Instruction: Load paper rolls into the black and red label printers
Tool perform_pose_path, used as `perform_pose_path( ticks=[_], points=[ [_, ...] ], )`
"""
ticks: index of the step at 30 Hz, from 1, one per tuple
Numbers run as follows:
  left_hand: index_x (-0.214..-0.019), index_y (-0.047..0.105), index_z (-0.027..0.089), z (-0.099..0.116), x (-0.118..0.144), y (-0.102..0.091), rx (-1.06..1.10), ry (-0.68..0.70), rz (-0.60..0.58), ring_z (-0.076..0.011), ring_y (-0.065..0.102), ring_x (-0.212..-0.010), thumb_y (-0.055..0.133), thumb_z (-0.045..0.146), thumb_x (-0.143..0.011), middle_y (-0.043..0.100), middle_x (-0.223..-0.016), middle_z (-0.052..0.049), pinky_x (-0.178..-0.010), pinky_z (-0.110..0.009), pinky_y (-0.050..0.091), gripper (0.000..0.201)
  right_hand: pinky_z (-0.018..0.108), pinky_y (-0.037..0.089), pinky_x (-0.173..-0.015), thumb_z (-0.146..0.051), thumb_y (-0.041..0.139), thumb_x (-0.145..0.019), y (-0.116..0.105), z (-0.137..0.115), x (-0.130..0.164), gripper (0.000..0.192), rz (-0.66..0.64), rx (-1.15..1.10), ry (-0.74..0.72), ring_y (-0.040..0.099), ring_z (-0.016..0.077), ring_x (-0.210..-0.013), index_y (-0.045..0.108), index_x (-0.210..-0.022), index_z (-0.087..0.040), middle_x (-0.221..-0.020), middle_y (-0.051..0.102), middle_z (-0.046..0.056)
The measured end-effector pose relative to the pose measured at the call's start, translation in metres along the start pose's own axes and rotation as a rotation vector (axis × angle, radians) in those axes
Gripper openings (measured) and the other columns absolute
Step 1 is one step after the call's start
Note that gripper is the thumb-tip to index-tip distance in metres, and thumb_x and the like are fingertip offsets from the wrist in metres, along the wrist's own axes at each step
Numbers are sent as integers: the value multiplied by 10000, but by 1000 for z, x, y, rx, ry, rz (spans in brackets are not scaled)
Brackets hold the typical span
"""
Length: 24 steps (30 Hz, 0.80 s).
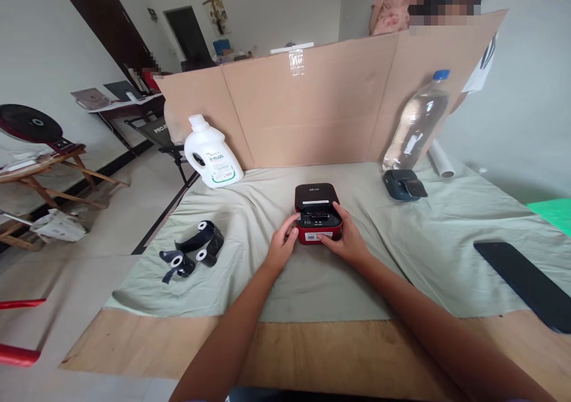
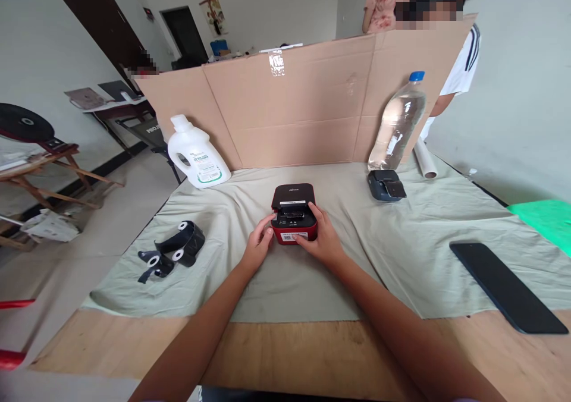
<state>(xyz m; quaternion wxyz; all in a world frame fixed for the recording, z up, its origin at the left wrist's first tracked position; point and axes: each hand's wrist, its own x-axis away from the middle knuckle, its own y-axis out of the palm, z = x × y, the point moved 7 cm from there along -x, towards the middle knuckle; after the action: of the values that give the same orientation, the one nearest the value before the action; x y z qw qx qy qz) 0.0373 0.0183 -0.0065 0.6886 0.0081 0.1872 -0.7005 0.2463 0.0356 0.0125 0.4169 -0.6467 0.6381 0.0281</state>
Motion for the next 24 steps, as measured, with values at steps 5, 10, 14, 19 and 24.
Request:
perform_pose_path(
  ticks=[5, 10, 14, 19, 24],
  points=[
    [-1438, 534, 193, 1, 1, 0, 12, -8, -14, -158, 498, -634, 464, 548, -983, 542, -676, 19, -729, -305, 486, 581, 554, 388, -1163, -444, 769, -786, 2, 0, 0, 953, -1, -8, -4, 432, 327, -1416, 257, -1573, -279, -1521, 415, 150],
    [-1452, 518, 198, 4, 1, 1, 25, 13, -25, -156, 508, -629, 463, 535, -987, 539, -670, 19, -697, -303, 505, 578, 553, 361, -1182, -458, 738, -811, -3, -1, 0, 946, -2, 16, -43, 366, 324, -1468, 238, -1589, -260, -1586, 353, 150],
    [-1455, 517, 191, 3, 1, 1, 34, 32, -26, -167, 542, -656, 464, 540, -984, 557, -682, 8, -730, -322, 526, 589, 579, 302, -1200, -530, 587, -912, -23, -7, -31, 752, -146, 106, -142, 337, 326, -1482, 322, -1572, -286, -1658, 278, 84],
    [-1453, 522, 192, 3, 1, 1, 16, 39, -30, -156, 473, -607, 457, 563, -979, 476, -639, 29, -671, -303, 498, 605, 497, 322, -1202, -583, 286, -1019, -43, -5, -89, 593, -200, 56, 52, 420, 266, -1444, 441, -1520, -306, -1566, 462, 28],
    [-1468, 505, 198, 4, 2, 1, 40, 36, -33, -156, 465, -605, 445, 565, -982, 483, -642, 26, -659, -295, 493, 612, 421, 536, -948, -448, 434, -983, -37, -7, -96, 490, -63, 108, 166, 657, 262, -1116, 591, -1392, -229, -1385, 640, 77]
  ],
)
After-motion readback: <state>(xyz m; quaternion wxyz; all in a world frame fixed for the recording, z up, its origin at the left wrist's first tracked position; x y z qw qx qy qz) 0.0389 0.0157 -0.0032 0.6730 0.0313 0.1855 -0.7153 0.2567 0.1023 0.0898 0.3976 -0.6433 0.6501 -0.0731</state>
